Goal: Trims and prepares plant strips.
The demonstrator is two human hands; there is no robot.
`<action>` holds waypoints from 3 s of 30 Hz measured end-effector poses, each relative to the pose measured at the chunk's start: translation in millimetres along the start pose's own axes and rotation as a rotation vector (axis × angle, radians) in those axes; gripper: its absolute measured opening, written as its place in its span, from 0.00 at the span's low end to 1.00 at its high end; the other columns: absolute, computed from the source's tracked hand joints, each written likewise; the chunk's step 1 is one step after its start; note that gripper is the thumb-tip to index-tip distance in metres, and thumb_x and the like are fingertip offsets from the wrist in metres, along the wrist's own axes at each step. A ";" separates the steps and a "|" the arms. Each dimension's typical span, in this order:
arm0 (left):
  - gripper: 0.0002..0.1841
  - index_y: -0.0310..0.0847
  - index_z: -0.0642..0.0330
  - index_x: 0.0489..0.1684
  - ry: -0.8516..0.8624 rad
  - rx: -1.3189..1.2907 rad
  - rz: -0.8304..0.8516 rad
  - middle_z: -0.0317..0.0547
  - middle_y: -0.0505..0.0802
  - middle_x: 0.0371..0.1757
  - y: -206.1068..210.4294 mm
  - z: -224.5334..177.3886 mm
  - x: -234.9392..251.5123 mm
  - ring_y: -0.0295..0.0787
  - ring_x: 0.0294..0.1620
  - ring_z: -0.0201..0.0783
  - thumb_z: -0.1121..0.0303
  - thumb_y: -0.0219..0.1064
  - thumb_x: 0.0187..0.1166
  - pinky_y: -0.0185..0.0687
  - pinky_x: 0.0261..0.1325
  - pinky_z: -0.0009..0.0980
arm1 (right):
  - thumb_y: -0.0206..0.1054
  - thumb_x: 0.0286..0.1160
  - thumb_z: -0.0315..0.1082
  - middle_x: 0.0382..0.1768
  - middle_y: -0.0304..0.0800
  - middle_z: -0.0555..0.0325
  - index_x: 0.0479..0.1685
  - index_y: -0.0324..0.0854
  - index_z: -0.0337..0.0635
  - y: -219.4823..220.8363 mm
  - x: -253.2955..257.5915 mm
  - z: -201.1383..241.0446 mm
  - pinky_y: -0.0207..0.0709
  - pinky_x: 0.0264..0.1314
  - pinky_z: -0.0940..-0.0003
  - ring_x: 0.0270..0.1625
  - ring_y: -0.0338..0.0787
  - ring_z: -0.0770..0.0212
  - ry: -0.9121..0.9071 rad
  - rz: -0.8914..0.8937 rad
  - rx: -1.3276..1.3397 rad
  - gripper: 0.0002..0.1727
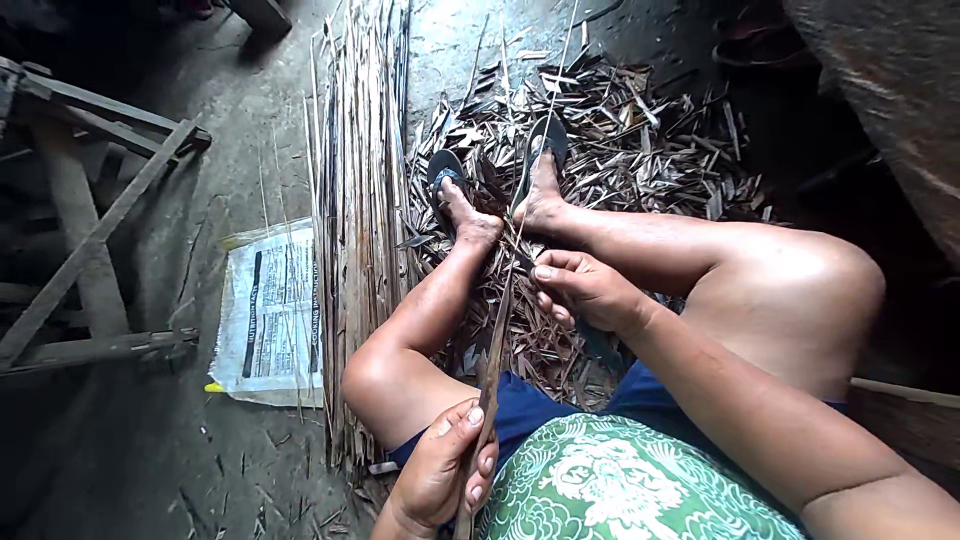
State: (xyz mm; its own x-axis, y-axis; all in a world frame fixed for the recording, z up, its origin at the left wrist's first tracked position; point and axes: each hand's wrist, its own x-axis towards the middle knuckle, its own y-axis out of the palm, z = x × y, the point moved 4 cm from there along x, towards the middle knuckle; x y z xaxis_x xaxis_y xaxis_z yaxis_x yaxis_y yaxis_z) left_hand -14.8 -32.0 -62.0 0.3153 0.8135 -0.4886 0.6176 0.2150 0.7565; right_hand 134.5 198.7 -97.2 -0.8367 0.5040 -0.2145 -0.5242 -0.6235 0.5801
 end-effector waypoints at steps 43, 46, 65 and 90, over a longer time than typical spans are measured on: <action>0.17 0.77 0.53 0.37 -0.019 -0.106 0.108 0.33 0.77 0.20 6.3 3.7 12.1 0.73 0.12 0.25 0.52 0.53 0.92 0.70 0.15 0.19 | 0.59 0.89 0.37 0.23 0.87 0.60 0.49 0.82 0.43 59.3 -30.9 -41.9 0.79 0.19 0.78 0.18 0.84 0.71 0.198 0.396 0.138 0.09; 0.16 0.77 0.53 0.38 -0.023 -0.137 0.128 0.32 0.77 0.21 7.0 2.6 11.1 0.73 0.12 0.25 0.52 0.55 0.91 0.69 0.15 0.18 | 0.60 0.88 0.37 0.24 0.88 0.59 0.50 0.83 0.41 52.9 -25.4 -35.4 0.78 0.19 0.77 0.18 0.84 0.70 0.131 0.385 0.026 0.11; 0.16 0.78 0.56 0.47 0.087 0.186 -0.041 0.40 0.83 0.24 4.1 4.3 -4.2 0.80 0.16 0.29 0.53 0.54 0.92 0.80 0.18 0.22 | 0.59 0.87 0.39 0.26 0.88 0.62 0.53 0.81 0.43 20.7 -20.2 2.0 0.78 0.19 0.78 0.19 0.83 0.72 0.128 0.142 -0.124 0.11; 0.16 0.79 0.58 0.51 0.095 0.237 -0.007 0.43 0.85 0.26 4.5 3.5 -6.1 0.84 0.20 0.31 0.54 0.54 0.93 0.85 0.24 0.25 | 0.57 0.88 0.35 0.27 0.88 0.54 0.65 0.80 0.43 0.7 -10.4 21.2 0.80 0.20 0.77 0.19 0.83 0.68 -0.028 -0.119 -0.099 0.14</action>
State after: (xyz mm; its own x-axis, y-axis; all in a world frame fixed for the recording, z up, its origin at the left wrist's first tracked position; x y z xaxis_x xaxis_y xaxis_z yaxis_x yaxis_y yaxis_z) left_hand -11.5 -37.9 -57.1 0.2486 0.8620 -0.4418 0.7744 0.0971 0.6253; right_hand 146.2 205.8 -77.9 -0.7636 0.5936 -0.2543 -0.6338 -0.6135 0.4710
